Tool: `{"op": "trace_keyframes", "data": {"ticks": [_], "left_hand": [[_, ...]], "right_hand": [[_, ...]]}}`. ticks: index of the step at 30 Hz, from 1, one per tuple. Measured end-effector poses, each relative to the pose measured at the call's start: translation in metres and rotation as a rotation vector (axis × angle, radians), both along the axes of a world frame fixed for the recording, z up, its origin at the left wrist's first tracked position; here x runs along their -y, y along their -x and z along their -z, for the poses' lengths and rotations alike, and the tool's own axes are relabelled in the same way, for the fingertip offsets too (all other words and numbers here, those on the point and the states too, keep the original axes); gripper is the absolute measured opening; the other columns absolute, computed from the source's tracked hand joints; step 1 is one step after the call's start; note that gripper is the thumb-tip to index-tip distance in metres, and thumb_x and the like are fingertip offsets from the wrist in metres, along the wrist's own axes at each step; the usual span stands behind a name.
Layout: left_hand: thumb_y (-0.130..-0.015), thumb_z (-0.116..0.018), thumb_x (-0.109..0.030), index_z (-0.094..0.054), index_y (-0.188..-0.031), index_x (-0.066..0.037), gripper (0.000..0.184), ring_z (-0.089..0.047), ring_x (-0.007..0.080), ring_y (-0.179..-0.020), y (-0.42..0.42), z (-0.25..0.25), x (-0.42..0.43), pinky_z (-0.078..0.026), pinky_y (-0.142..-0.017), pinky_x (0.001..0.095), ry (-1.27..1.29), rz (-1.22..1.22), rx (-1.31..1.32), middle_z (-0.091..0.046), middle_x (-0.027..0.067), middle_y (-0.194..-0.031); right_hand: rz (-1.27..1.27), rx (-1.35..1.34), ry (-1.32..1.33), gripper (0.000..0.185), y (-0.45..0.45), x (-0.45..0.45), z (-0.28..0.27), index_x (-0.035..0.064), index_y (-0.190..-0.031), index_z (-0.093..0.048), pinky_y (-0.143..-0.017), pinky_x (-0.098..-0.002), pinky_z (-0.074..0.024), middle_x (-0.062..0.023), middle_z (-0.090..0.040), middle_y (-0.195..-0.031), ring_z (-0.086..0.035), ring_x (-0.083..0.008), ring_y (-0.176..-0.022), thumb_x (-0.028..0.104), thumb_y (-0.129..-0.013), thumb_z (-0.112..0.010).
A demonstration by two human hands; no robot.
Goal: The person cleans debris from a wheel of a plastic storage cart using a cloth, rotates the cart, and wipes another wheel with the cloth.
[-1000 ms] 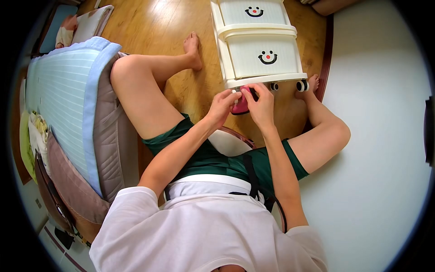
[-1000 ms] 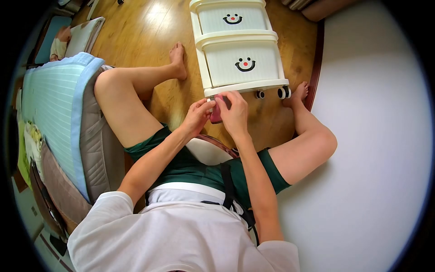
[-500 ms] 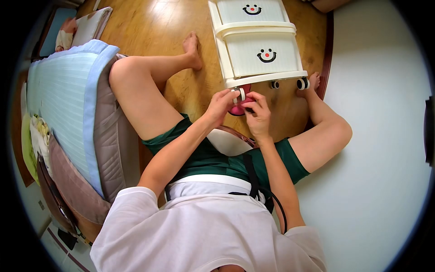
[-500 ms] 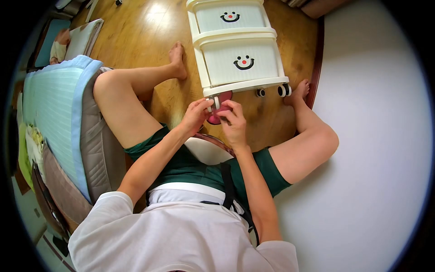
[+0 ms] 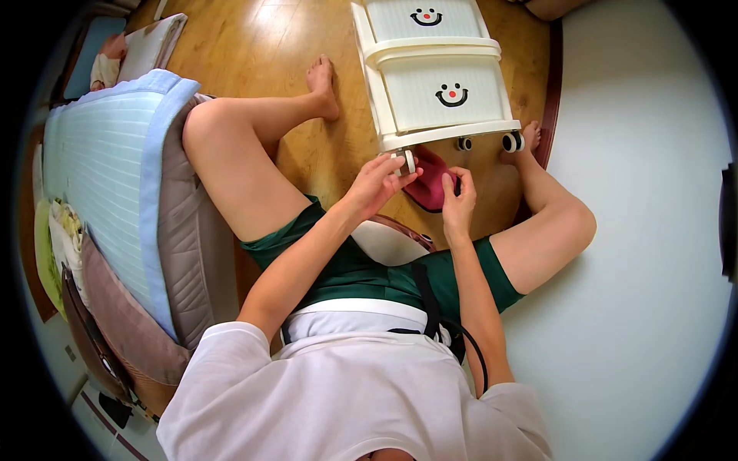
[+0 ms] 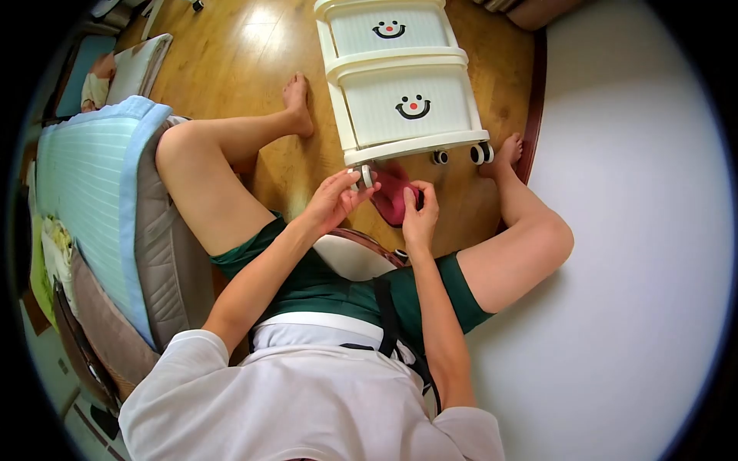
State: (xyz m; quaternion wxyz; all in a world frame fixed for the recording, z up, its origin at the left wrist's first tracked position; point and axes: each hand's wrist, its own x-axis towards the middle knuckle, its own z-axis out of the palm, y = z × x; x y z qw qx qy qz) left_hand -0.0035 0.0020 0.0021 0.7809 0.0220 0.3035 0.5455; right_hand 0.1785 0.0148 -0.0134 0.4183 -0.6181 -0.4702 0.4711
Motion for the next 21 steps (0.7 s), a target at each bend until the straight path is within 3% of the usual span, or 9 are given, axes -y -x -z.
{"op": "trace_keyframes", "data": {"ticks": [1,4,8,14,15,21], "left_hand": [[-0.091,-0.056,-0.012,-0.055,-0.111,0.003,0.025,-0.058,0.0266,-0.106,-0.001,0.0,0.0,-0.046,-0.097,0.0371,0.002,-0.007,0.006,-0.06,0.0145,-0.111],[-0.089,-0.057,-0.01,-0.055,-0.11,0.004,0.025,-0.058,0.0264,-0.105,-0.001,0.0,-0.002,-0.046,-0.098,0.0375,0.016,-0.019,0.004,-0.06,0.0149,-0.111],[-0.088,-0.059,-0.009,-0.055,-0.108,0.005,0.024,-0.058,0.0229,-0.104,-0.001,-0.005,-0.003,-0.045,-0.098,0.0364,0.038,-0.001,-0.013,-0.061,0.0133,-0.109],[-0.088,-0.06,-0.009,-0.054,-0.108,0.002,0.024,-0.06,0.0144,-0.097,0.003,-0.013,-0.005,-0.048,-0.091,0.0286,0.068,0.027,-0.083,-0.062,0.0079,-0.106],[-0.088,-0.06,-0.009,-0.054,-0.108,0.001,0.024,-0.06,0.0141,-0.096,0.004,-0.008,-0.005,-0.048,-0.09,0.028,0.063,0.024,-0.097,-0.062,0.0077,-0.106],[-0.087,-0.06,-0.008,-0.054,-0.107,0.0,0.023,-0.061,0.013,-0.094,0.001,-0.007,-0.006,-0.049,-0.087,0.0268,0.026,-0.002,-0.137,-0.062,0.007,-0.104]], "right_hand": [[-0.001,-0.089,0.024,0.012,0.0,0.001,-0.004,0.0024,-0.099,-0.057,-0.077,-0.0238,-0.0427,-0.0021,-0.056,-0.089,-0.051,-0.0099,-0.084,0.007,-0.089,-0.06],[0.047,-0.309,0.011,0.012,0.007,-0.001,-0.017,0.0019,-0.099,-0.057,-0.078,-0.0224,-0.0425,-0.0003,-0.056,-0.091,-0.051,-0.0088,-0.084,0.006,-0.088,-0.061],[0.016,-0.571,0.054,0.021,0.018,-0.005,-0.049,-0.0004,-0.106,-0.057,-0.083,-0.0229,-0.0446,-0.0034,-0.059,-0.101,-0.054,-0.0094,-0.093,0.001,-0.086,-0.063],[-0.248,-0.547,0.037,0.036,0.029,-0.004,-0.048,-0.0021,-0.116,-0.056,-0.085,-0.0257,-0.0463,-0.0056,-0.06,-0.107,-0.056,-0.012,-0.099,-0.006,-0.081,-0.064],[-0.272,-0.391,-0.124,0.035,0.031,-0.008,-0.041,-0.0008,-0.113,-0.059,-0.084,-0.0254,-0.0466,-0.0048,-0.06,-0.107,-0.056,-0.0116,-0.096,-0.007,-0.079,-0.066],[-0.328,-0.282,-0.055,0.027,0.035,-0.022,-0.033,0.0004,-0.105,-0.063,-0.074,-0.0218,-0.0469,-0.0019,-0.063,-0.095,-0.056,-0.0083,-0.083,0.0,-0.079,-0.07]]}}
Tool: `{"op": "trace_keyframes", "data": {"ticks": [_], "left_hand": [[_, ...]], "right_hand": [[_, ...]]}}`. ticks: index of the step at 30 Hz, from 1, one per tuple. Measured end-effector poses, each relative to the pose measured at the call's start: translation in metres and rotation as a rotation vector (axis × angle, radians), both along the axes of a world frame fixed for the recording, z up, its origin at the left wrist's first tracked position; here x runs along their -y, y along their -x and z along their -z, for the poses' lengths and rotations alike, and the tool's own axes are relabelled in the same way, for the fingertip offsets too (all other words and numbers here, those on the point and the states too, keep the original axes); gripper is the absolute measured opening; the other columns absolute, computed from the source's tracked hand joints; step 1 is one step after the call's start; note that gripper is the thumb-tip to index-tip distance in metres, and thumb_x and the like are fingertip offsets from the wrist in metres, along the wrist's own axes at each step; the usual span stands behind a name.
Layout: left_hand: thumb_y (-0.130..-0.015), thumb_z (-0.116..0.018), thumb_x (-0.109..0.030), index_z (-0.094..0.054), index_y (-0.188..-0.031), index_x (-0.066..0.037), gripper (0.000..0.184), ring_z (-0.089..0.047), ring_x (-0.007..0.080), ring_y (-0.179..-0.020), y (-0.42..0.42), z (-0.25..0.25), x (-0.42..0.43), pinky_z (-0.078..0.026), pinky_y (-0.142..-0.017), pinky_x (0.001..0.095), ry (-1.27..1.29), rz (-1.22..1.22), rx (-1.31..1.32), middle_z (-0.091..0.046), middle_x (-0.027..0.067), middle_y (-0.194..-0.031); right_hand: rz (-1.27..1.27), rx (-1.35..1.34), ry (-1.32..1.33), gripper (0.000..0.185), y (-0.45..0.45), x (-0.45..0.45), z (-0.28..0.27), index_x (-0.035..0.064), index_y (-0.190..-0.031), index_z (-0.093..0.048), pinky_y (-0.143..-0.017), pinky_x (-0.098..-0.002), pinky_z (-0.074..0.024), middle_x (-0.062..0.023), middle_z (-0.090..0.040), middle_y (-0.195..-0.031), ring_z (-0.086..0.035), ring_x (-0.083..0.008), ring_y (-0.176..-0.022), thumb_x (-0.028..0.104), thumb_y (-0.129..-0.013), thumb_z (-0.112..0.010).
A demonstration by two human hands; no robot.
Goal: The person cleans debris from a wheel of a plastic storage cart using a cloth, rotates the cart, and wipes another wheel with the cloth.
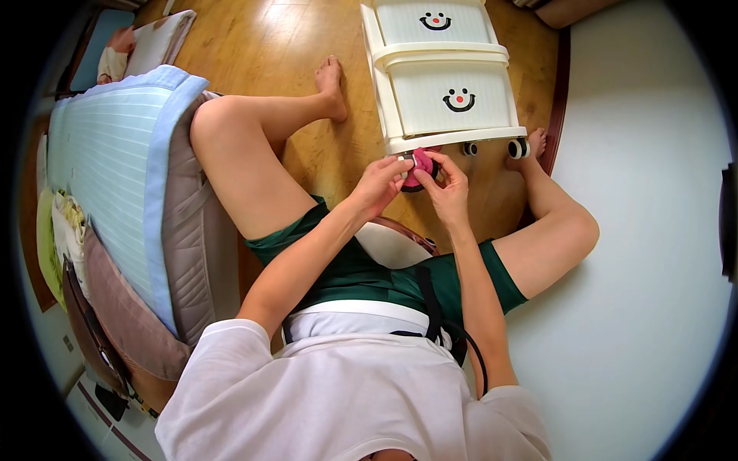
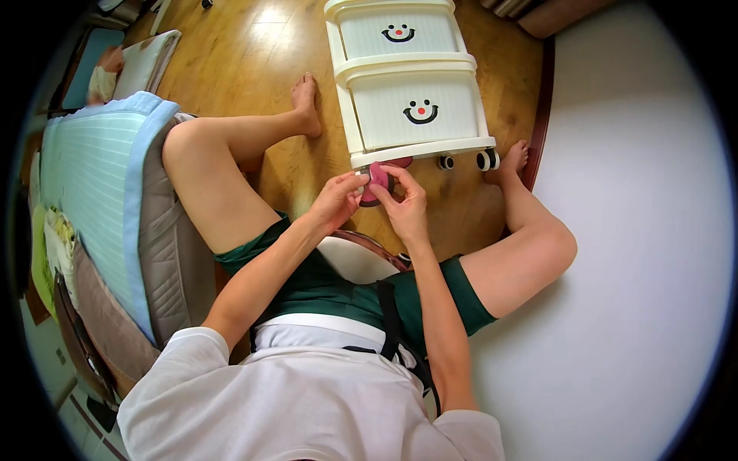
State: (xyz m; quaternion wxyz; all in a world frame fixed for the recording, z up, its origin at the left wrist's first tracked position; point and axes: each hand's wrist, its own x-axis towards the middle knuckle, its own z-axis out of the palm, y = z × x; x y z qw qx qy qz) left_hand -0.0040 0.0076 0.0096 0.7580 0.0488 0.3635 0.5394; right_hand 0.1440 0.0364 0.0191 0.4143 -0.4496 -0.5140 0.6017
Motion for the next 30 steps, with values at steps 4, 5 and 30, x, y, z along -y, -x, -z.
{"op": "trace_keyframes", "data": {"ticks": [4,5,30], "left_hand": [[-0.086,-0.06,-0.007,-0.054,-0.107,-0.001,0.022,-0.061,0.0125,-0.093,-0.004,0.006,0.001,-0.049,-0.086,0.0267,-0.004,-0.048,0.018,-0.062,0.0069,-0.103],[-0.086,-0.06,-0.007,-0.054,-0.107,-0.001,0.022,-0.061,0.0124,-0.093,-0.005,0.007,0.002,-0.049,-0.086,0.0267,-0.001,-0.061,0.025,-0.062,0.0068,-0.103],[-0.089,-0.057,-0.012,-0.056,-0.102,0.0,0.017,-0.059,0.0113,-0.087,-0.002,0.018,0.007,-0.048,-0.078,0.024,-0.024,-0.002,-0.039,-0.061,0.0062,-0.099]], "right_hand": [[0.084,0.077,-0.027,0.017,0.006,0.0,-0.006,-0.0014,-0.097,-0.065,-0.068,-0.0206,-0.0461,-0.001,-0.064,-0.085,-0.056,-0.0065,-0.075,0.004,-0.081,-0.069],[0.1,0.062,-0.031,0.016,0.008,-0.001,-0.006,-0.0016,-0.095,-0.065,-0.067,-0.0205,-0.0459,-0.0011,-0.064,-0.084,-0.056,-0.0061,-0.074,0.004,-0.081,-0.069],[0.123,-0.274,0.256,0.017,0.006,0.0,0.002,0.0021,-0.088,-0.059,-0.066,-0.0199,-0.049,-0.002,-0.061,-0.087,-0.057,-0.0065,-0.075,-0.004,-0.077,-0.07]]}}
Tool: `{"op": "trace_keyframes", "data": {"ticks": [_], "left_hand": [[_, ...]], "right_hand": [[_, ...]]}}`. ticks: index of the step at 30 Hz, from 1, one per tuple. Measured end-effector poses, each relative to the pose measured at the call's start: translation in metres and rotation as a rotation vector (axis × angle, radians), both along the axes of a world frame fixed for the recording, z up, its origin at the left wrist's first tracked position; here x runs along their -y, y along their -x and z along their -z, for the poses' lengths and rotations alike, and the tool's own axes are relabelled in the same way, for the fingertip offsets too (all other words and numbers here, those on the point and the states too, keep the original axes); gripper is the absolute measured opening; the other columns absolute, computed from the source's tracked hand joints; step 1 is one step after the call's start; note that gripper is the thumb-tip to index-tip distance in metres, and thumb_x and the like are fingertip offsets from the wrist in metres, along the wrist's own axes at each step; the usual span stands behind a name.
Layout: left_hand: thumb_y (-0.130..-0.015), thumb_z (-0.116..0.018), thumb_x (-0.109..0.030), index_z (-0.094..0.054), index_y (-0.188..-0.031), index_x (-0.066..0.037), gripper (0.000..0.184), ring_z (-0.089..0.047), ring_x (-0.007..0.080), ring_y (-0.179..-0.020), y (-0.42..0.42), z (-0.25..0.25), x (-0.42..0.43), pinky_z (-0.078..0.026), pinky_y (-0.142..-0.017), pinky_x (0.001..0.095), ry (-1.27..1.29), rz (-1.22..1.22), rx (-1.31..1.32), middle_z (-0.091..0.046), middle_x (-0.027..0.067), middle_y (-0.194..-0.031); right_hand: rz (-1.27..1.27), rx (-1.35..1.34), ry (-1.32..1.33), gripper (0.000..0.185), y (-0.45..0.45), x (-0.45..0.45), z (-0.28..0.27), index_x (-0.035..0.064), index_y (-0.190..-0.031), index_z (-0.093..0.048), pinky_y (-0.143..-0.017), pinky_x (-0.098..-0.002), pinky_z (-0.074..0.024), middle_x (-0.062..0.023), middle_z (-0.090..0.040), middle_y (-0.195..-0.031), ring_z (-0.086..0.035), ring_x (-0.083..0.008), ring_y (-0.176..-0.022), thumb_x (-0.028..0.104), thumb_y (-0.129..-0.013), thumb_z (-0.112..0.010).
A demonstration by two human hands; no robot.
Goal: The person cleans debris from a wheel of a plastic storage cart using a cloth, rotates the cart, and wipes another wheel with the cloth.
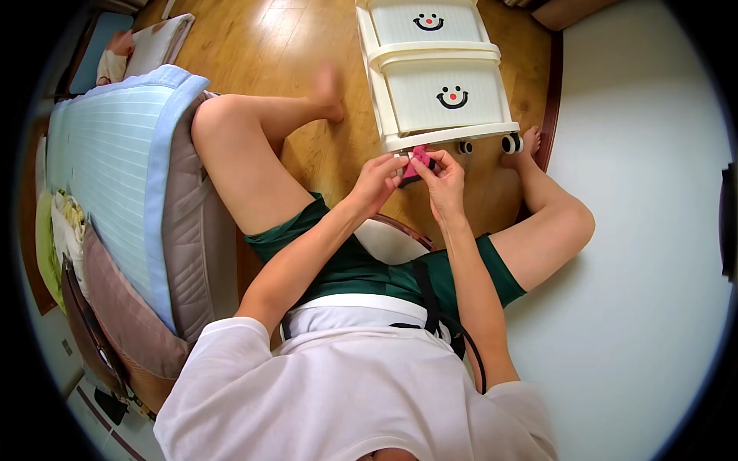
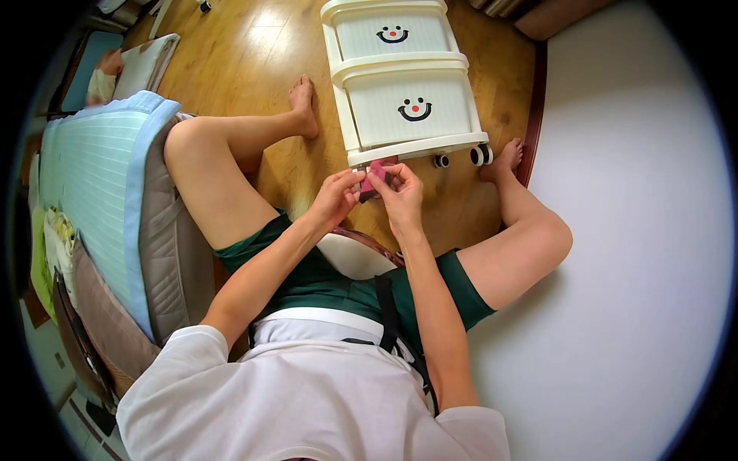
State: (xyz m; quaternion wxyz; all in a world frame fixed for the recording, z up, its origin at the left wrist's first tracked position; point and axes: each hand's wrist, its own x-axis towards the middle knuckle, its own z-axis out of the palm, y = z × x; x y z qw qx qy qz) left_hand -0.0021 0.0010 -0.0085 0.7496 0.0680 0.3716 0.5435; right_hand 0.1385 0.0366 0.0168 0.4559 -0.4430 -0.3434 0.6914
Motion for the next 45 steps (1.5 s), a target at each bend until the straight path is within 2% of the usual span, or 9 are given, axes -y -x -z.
{"op": "trace_keyframes", "data": {"ticks": [6,9,12,18,26,30,33,40,45], "left_hand": [[-0.088,-0.058,-0.009,-0.056,-0.102,0.001,0.018,-0.059,0.0125,-0.092,-0.003,-0.012,-0.001,-0.047,-0.082,0.0262,0.013,-0.026,0.014,-0.061,0.0074,-0.101],[-0.089,-0.057,-0.009,-0.056,-0.102,0.002,0.017,-0.06,0.0139,-0.092,-0.003,-0.015,-0.001,-0.049,-0.084,0.0262,0.005,-0.038,0.04,-0.062,0.0089,-0.102],[-0.089,-0.057,-0.009,-0.056,-0.104,0.003,0.019,-0.06,0.0146,-0.094,-0.003,-0.018,-0.003,-0.048,-0.088,0.0275,0.016,-0.02,0.038,-0.062,0.0093,-0.104],[-0.09,-0.057,-0.011,-0.056,-0.107,0.003,0.023,-0.059,0.0164,-0.099,-0.002,-0.011,0.0,-0.047,-0.092,0.0301,0.018,-0.032,0.058,-0.061,0.0088,-0.108],[-0.086,-0.06,-0.008,-0.052,-0.112,0.003,0.029,-0.057,0.0194,-0.106,-0.004,-0.011,-0.001,-0.045,-0.098,0.0312,0.079,-0.075,0.205,-0.059,0.0103,-0.114],[-0.085,-0.062,-0.006,-0.051,-0.112,0.004,0.031,-0.057,0.0193,-0.105,-0.004,-0.006,0.0,-0.045,-0.098,0.0308,0.125,-0.112,0.25,-0.057,0.0113,-0.115],[-0.085,-0.062,-0.007,-0.053,-0.11,0.004,0.028,-0.057,0.0184,-0.104,-0.004,-0.003,-0.002,-0.045,-0.097,0.0305,0.111,-0.11,0.228,-0.059,0.0112,-0.113],[-0.088,-0.059,-0.011,-0.058,-0.108,0.002,0.023,-0.061,0.0155,-0.095,0.005,-0.012,-0.002,-0.05,-0.089,0.029,0.078,0.029,0.109,-0.063,0.008,-0.106],[-0.09,-0.056,-0.012,-0.057,-0.111,0.001,0.024,-0.062,0.0159,-0.097,0.005,-0.015,-0.004,-0.05,-0.088,0.0296,0.041,0.064,0.043,-0.063,0.0086,-0.108]], "right_hand": [[-0.065,0.017,-0.121,0.02,-0.008,0.004,0.007,0.0016,-0.087,-0.058,-0.076,-0.02,-0.048,-0.0028,-0.06,-0.098,-0.056,-0.0081,-0.087,-0.009,-0.075,-0.07],[-0.09,0.057,-0.217,0.021,-0.012,0.005,0.01,0.001,-0.089,-0.058,-0.077,-0.0209,-0.0481,-0.003,-0.06,-0.098,-0.057,-0.0086,-0.086,-0.01,-0.074,-0.069],[-0.076,0.083,-0.16,0.021,-0.019,0.013,0.029,0.0006,-0.09,-0.059,-0.078,-0.0217,-0.0474,-0.0025,-0.061,-0.098,-0.057,-0.0084,-0.085,-0.011,-0.074,-0.069],[0.119,-0.116,0.013,0.02,-0.02,0.014,0.032,0.0014,-0.099,-0.064,-0.077,-0.0211,-0.0458,-0.0004,-0.065,-0.092,-0.057,-0.0075,-0.082,0.0,-0.08,-0.07],[0.159,-0.048,-0.084,0.021,-0.023,0.009,0.011,0.0016,-0.101,-0.064,-0.076,-0.0212,-0.0452,0.0,-0.064,-0.09,-0.057,-0.0067,-0.079,0.007,-0.082,-0.07],[0.108,0.07,-0.142,0.019,-0.023,0.008,0.005,0.0005,-0.103,-0.062,-0.08,-0.0234,-0.0457,-0.0018,-0.064,-0.093,-0.057,-0.0085,-0.084,0.008,-0.086,-0.066],[0.151,0.117,-0.131,0.022,-0.016,0.006,0.003,0.0004,-0.104,-0.063,-0.073,-0.0206,-0.0456,0.0003,-0.064,-0.089,-0.057,-0.0061,-0.078,0.008,-0.084,-0.069],[-0.13,0.008,-0.106,0.037,-0.014,0.007,-0.009,-0.0028,-0.117,-0.057,-0.084,-0.023,-0.0474,-0.0033,-0.062,-0.103,-0.058,-0.01,-0.094,-0.003,-0.081,-0.067],[-0.131,0.115,-0.174,0.032,-0.013,0.006,-0.014,-0.003,-0.109,-0.059,-0.08,-0.0234,-0.049,-0.0034,-0.062,-0.1,-0.059,-0.0102,-0.09,-0.004,-0.079,-0.069]]}}
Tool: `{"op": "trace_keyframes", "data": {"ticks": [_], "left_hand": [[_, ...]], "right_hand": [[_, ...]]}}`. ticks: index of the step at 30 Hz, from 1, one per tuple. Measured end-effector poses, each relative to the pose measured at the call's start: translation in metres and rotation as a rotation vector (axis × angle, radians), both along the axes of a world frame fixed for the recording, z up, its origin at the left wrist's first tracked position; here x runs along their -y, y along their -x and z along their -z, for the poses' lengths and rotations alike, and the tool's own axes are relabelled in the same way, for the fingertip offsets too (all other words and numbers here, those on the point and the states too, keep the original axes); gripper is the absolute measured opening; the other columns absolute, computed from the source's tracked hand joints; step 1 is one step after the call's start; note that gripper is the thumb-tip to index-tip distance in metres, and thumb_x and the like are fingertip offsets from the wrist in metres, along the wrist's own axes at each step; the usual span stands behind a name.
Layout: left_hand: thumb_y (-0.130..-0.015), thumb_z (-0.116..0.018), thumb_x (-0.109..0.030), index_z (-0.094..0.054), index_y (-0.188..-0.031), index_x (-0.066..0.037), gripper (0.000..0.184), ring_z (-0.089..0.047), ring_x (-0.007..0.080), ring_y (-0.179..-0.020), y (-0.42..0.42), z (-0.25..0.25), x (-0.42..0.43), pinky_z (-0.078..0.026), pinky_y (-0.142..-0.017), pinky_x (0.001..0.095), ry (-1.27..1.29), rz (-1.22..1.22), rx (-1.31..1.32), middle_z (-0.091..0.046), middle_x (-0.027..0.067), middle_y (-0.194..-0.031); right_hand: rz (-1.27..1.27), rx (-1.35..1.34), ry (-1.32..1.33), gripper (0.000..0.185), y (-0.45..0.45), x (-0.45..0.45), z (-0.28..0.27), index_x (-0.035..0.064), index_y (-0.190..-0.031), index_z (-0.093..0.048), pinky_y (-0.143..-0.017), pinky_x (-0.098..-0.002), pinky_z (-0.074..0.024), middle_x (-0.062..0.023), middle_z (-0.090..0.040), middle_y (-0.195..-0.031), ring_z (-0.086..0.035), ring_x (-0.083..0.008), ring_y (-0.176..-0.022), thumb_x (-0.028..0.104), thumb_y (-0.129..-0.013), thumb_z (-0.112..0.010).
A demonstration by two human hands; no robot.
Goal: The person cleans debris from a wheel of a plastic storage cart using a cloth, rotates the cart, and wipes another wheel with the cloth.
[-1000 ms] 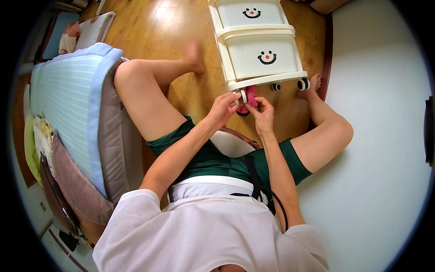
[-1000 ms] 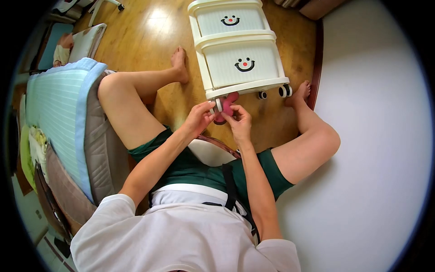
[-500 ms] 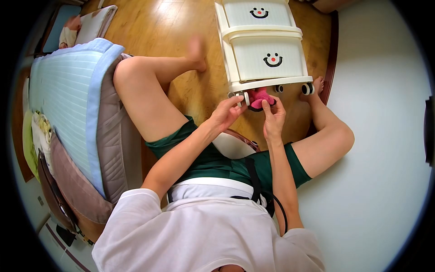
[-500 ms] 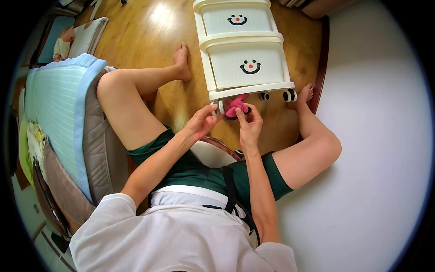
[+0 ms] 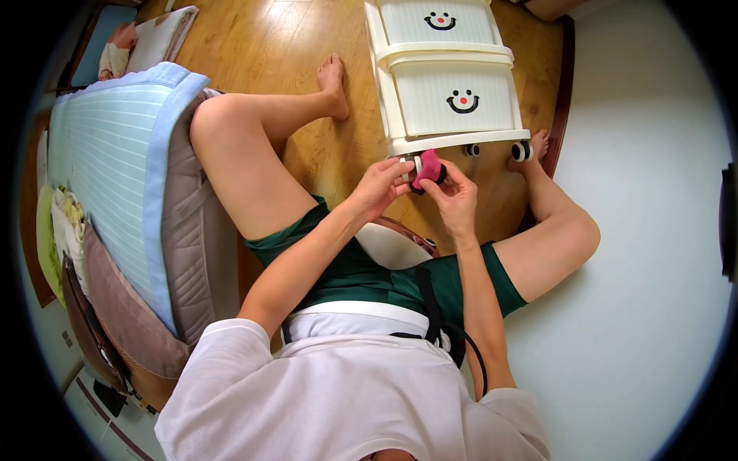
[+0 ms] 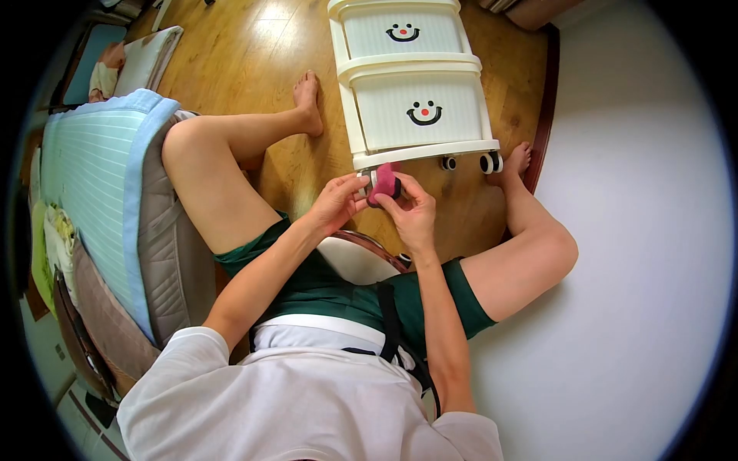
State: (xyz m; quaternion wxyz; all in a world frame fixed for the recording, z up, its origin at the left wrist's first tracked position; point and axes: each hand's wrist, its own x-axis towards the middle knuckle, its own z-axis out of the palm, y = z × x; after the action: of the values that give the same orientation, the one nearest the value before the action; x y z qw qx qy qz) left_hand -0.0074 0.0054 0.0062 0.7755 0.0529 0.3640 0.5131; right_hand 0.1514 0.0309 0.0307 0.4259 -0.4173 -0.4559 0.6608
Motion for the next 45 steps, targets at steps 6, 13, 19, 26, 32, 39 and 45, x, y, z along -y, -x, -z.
{"op": "trace_keyframes", "data": {"ticks": [6,13,19,26,32,39,45], "left_hand": [[-0.09,-0.056,-0.01,-0.056,-0.111,0.001,0.024,-0.061,0.0157,-0.098,0.0,0.01,0.003,-0.049,-0.089,0.0299,-0.002,-0.046,0.011,-0.063,0.0087,-0.107],[-0.089,-0.057,-0.01,-0.056,-0.11,0.002,0.024,-0.059,0.0149,-0.1,-0.007,0.006,0.004,-0.048,-0.091,0.0294,0.011,-0.093,0.037,-0.061,0.0083,-0.11],[-0.089,-0.057,-0.009,-0.056,-0.107,0.002,0.021,-0.061,0.0146,-0.097,-0.006,0.009,0.003,-0.049,-0.089,0.0288,-0.009,-0.076,-0.005,-0.061,0.0085,-0.107],[-0.088,-0.057,-0.008,-0.057,-0.1,0.002,0.016,-0.062,0.0147,-0.092,-0.009,0.004,0.004,-0.05,-0.087,0.0282,-0.006,-0.104,-0.009,-0.062,0.0099,-0.103],[-0.088,-0.058,-0.009,-0.057,-0.101,0.002,0.017,-0.062,0.0142,-0.091,-0.006,0.002,0.004,-0.05,-0.086,0.0278,-0.004,-0.071,-0.015,-0.063,0.0096,-0.102],[-0.09,-0.057,-0.015,-0.057,-0.109,0.001,0.025,-0.059,0.0166,-0.1,-0.005,0.005,0.007,-0.047,-0.093,0.0309,0.004,-0.056,-0.007,-0.062,0.0091,-0.108],[-0.093,-0.053,-0.019,-0.05,-0.12,-0.002,0.032,-0.058,0.0243,-0.105,-0.003,0.002,0.005,-0.047,-0.093,0.0356,0.024,0.032,0.085,-0.058,0.0143,-0.117]], "right_hand": [[0.119,0.325,-0.193,0.016,0.018,-0.01,0.009,-0.0014,-0.087,-0.061,-0.068,-0.0237,-0.0471,-0.0062,-0.062,-0.079,-0.058,-0.0096,-0.073,0.006,-0.077,-0.072],[0.187,0.508,-0.046,0.022,0.03,-0.02,0.002,-0.0003,-0.077,-0.059,-0.057,-0.025,-0.0446,-0.0037,-0.059,-0.065,-0.054,-0.0094,-0.06,0.014,-0.074,-0.076],[0.119,0.173,0.222,0.018,0.02,-0.016,-0.002,0.0025,-0.079,-0.059,-0.055,-0.0215,-0.0444,-0.0009,-0.061,-0.072,-0.054,-0.0059,-0.063,0.009,-0.076,-0.075],[0.037,0.022,0.104,0.018,0.005,-0.004,0.011,0.0034,-0.087,-0.057,-0.069,-0.0201,-0.0478,-0.0009,-0.062,-0.085,-0.057,-0.0059,-0.077,-0.003,-0.077,-0.071],[-0.022,-0.005,0.042,0.021,-0.004,-0.002,0.023,0.0025,-0.088,-0.057,-0.073,-0.021,-0.0485,-0.0011,-0.062,-0.086,-0.058,-0.0065,-0.08,-0.008,-0.075,-0.07],[0.106,0.094,0.075,0.019,-0.007,0.004,0.037,-0.0005,-0.094,-0.06,-0.074,-0.0223,-0.0478,-0.0019,-0.062,-0.086,-0.058,-0.0086,-0.081,-0.004,-0.077,-0.069],[0.247,0.372,-0.056,0.02,-0.03,0.007,0.047,-0.0004,-0.102,-0.065,-0.078,-0.0235,-0.045,-0.0036,-0.061,-0.092,-0.057,-0.0113,-0.085,0.005,-0.083,-0.066]]}}
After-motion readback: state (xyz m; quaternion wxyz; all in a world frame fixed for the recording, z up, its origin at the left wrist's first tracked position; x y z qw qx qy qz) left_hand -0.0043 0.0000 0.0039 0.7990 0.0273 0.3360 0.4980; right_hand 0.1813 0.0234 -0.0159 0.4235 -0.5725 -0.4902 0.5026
